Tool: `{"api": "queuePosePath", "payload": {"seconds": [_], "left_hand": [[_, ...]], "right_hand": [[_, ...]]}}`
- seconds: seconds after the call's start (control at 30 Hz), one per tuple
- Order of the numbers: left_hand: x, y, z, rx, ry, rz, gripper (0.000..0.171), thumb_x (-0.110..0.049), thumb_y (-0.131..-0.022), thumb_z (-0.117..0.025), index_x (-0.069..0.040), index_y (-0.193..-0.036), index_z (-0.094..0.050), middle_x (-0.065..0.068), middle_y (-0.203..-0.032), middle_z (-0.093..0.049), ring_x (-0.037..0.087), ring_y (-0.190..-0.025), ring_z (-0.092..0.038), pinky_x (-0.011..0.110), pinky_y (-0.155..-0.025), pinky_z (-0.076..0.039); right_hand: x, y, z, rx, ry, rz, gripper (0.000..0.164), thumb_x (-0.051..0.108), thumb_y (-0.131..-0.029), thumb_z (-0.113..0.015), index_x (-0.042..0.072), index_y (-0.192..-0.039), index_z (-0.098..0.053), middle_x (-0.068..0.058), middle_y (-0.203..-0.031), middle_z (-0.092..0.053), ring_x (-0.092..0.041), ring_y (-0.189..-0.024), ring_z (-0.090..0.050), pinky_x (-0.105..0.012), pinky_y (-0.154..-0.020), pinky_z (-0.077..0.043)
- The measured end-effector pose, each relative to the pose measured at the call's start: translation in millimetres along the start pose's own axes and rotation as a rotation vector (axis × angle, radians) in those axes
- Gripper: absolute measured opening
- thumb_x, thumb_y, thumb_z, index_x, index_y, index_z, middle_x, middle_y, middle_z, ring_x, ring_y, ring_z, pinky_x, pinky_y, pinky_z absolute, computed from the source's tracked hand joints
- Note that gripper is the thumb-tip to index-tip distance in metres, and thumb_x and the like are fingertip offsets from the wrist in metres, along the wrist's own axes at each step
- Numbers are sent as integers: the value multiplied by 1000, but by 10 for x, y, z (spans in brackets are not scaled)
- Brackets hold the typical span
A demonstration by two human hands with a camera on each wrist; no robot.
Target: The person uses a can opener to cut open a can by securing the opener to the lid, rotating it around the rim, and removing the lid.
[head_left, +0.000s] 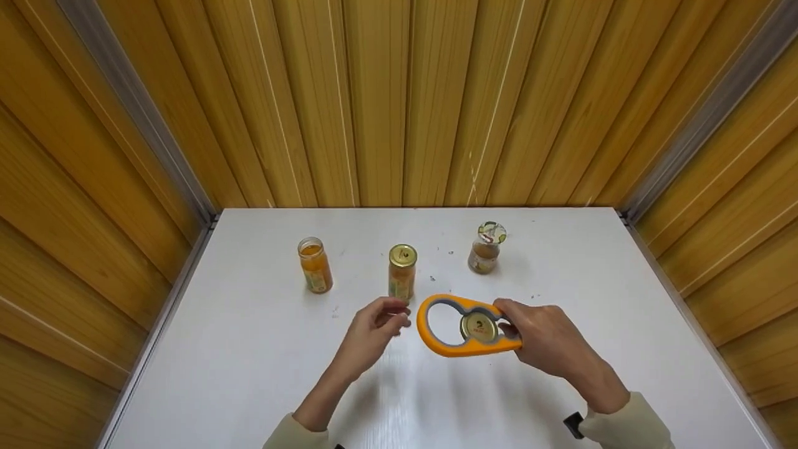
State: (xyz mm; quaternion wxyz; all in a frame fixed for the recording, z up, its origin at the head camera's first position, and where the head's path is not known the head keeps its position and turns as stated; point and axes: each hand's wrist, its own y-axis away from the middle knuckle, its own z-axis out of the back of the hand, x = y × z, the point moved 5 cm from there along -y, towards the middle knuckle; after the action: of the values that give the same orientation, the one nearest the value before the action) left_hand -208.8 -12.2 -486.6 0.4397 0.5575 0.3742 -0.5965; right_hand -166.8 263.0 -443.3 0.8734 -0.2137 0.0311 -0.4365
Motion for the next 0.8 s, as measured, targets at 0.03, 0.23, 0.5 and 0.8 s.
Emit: {"api": "queuePosePath", "payload": {"seconds": [0.03, 0.23, 0.5, 0.8], "left_hand": [[1, 10, -39, 20, 21, 8, 30, -18, -105, -63, -3, -131, -63, 8, -117, -68, 22, -100, -68, 32, -88, -58], [32, 55, -259, 114, 143, 71, 30, -15, -104, -62, -2, -131, -64, 9, -110, -70, 22, -92, -68, 32, -84, -59], [187, 76, -483, 190, 198, 160, 30, -22, -105, -62, -5, -129, -69, 8, -107, -72, 22, -97, -71, 38, -96, -57], [255, 155, -597, 236, 212, 194, 53, -52, -99, -65, -10, -133, -67, 5, -111, -73, 22, -100, -69, 38, -95, -56]], "right_hand": [[10, -5, -11, 1, -4, 3, 52, -7, -74, -88, 9, -116, -61, 3, -90, -74, -5, -64, -63, -25, -57, -56], [69, -10, -82, 22, -24, 6, 50, -5, -76, -87, 11, -114, -60, 5, -91, -73, -3, -64, -60, -23, -58, -56], [126, 46, -170, 35, -40, 9, 49, -5, -76, -86, 14, -113, -59, 9, -88, -71, -2, -61, -53, -22, -57, -51], [174, 97, -291, 88, -98, -2, 47, -4, -79, -84, 17, -113, -59, 11, -90, -70, 0, -62, -51, -22, -58, -51]]}}
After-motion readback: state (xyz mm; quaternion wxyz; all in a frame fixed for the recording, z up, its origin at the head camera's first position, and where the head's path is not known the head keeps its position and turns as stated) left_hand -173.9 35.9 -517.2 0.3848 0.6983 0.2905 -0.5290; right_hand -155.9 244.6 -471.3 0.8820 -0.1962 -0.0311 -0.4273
